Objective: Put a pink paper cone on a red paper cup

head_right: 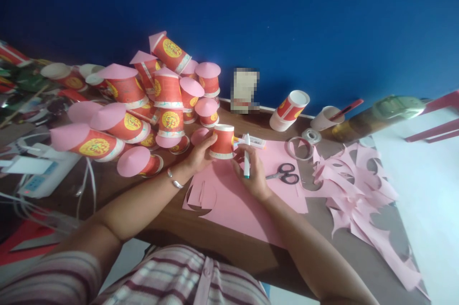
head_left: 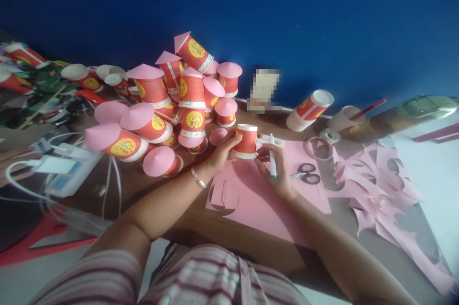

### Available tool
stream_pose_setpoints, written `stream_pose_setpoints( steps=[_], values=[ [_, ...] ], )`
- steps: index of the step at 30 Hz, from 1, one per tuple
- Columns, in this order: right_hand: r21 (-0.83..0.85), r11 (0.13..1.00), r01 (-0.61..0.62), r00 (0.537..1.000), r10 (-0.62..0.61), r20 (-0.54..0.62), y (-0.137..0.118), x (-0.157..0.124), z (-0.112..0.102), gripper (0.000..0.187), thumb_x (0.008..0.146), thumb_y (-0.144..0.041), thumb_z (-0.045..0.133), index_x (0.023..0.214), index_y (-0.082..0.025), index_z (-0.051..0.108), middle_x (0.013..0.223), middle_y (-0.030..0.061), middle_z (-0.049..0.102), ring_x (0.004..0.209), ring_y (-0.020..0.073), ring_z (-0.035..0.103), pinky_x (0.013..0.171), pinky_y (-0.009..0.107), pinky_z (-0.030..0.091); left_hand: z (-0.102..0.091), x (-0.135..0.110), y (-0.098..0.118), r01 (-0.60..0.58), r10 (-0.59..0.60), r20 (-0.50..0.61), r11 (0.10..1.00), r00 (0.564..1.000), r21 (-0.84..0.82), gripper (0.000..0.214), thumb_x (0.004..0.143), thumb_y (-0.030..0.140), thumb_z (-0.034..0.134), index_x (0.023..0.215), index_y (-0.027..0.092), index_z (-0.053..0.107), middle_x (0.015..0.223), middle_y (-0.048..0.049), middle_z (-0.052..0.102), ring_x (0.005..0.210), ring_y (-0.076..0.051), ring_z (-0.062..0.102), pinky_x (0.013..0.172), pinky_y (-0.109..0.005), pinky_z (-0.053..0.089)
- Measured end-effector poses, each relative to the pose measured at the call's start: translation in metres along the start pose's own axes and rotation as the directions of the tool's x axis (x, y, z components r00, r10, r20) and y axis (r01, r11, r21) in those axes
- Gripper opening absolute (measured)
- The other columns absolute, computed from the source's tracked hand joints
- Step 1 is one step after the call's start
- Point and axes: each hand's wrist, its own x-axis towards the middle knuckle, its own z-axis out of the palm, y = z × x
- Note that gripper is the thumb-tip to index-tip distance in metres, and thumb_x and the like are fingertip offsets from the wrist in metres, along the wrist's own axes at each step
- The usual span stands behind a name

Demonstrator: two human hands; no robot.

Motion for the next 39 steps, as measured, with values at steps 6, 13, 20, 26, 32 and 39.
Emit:
stream_pose_setpoints(
  steps=[6, 13, 20, 26, 32, 39],
  values=[
    [-0.075, 0.997, 0.031, 0.998, -0.035, -0.044, 0.0001, 0.0001, -0.0039, 0.033, 0.095, -0.023, 0.067, 0.125, -0.027, 0.054, 0.100, 0.0034, 0.065, 0.077, 0.0167, 0.066, 0.074, 0.037, 0.061, 0.0010, 0.0026, -0.0017, 0.077, -0.072, 0.083, 0.995, 0.994, -0.057, 0.048, 0.088, 0.052, 0.069, 0.118, 0.015, 0.071, 0.111, -0.0114, 0.077, 0.114, -0.031, 0.068, 0.097, -0.042, 0.052],
    [-0.142, 0.984, 0.104, 0.993, -0.112, -0.047, 0.0021, -0.0014, -0.0047, 0.030, 0.094, -0.022, 0.068, 0.121, -0.027, 0.056, 0.095, 0.0021, 0.066, 0.073, 0.0154, 0.066, 0.069, 0.034, 0.060, -0.0017, -0.0030, -0.0036, 0.061, -0.061, 0.111, 0.998, 0.992, 0.003, 0.054, 0.083, 0.053, 0.076, 0.124, 0.018, 0.069, 0.114, -0.0115, 0.077, 0.116, -0.032, 0.069, 0.101, -0.044, 0.052],
    [-0.105, 0.991, 0.079, 0.995, -0.084, -0.048, -0.0006, -0.0026, -0.0045, 0.038, 0.094, -0.020, 0.069, 0.127, -0.027, 0.052, 0.096, 0.0022, 0.065, 0.073, 0.0158, 0.066, 0.072, 0.037, 0.061, -0.0051, -0.0021, -0.0034, 0.066, -0.063, 0.113, 0.998, 0.992, -0.020, 0.043, 0.089, 0.042, 0.070, 0.125, 0.018, 0.068, 0.114, -0.0094, 0.076, 0.114, -0.029, 0.069, 0.099, -0.040, 0.052],
    [-0.126, 0.987, 0.105, 0.991, -0.114, -0.066, -0.0007, -0.0035, -0.0034, 0.034, 0.094, -0.020, 0.069, 0.124, -0.026, 0.054, 0.092, 0.0013, 0.066, 0.072, 0.0160, 0.066, 0.069, 0.035, 0.060, 0.0013, -0.0015, -0.0008, 0.078, -0.073, 0.101, 0.996, 0.992, -0.051, 0.043, 0.086, 0.042, 0.072, 0.119, 0.014, 0.070, 0.113, -0.0122, 0.077, 0.117, -0.032, 0.068, 0.101, -0.042, 0.050],
    [-0.141, 0.980, 0.137, 0.989, -0.144, -0.037, -0.0033, -0.0040, -0.0029, 0.035, 0.094, -0.018, 0.068, 0.125, -0.027, 0.054, 0.091, 0.0012, 0.065, 0.072, 0.0152, 0.066, 0.069, 0.033, 0.060, -0.0047, -0.0037, -0.0056, 0.072, -0.069, 0.144, 0.997, 0.987, -0.018, 0.046, 0.084, 0.043, 0.077, 0.121, 0.017, 0.069, 0.105, -0.0110, 0.078, 0.113, -0.030, 0.070, 0.100, -0.041, 0.050],
    [-0.171, 0.980, 0.101, 0.993, -0.110, -0.044, -0.0048, -0.0030, -0.0052, 0.035, 0.094, -0.020, 0.068, 0.125, -0.027, 0.053, 0.093, 0.0020, 0.065, 0.073, 0.0165, 0.066, 0.071, 0.036, 0.060, -0.0016, -0.0021, -0.0018, 0.089, -0.085, 0.084, 0.995, 0.993, -0.041, 0.042, 0.081, 0.037, 0.077, 0.116, 0.015, 0.070, 0.104, -0.0097, 0.077, 0.107, -0.029, 0.071, 0.092, -0.038, 0.053]
  ],
)
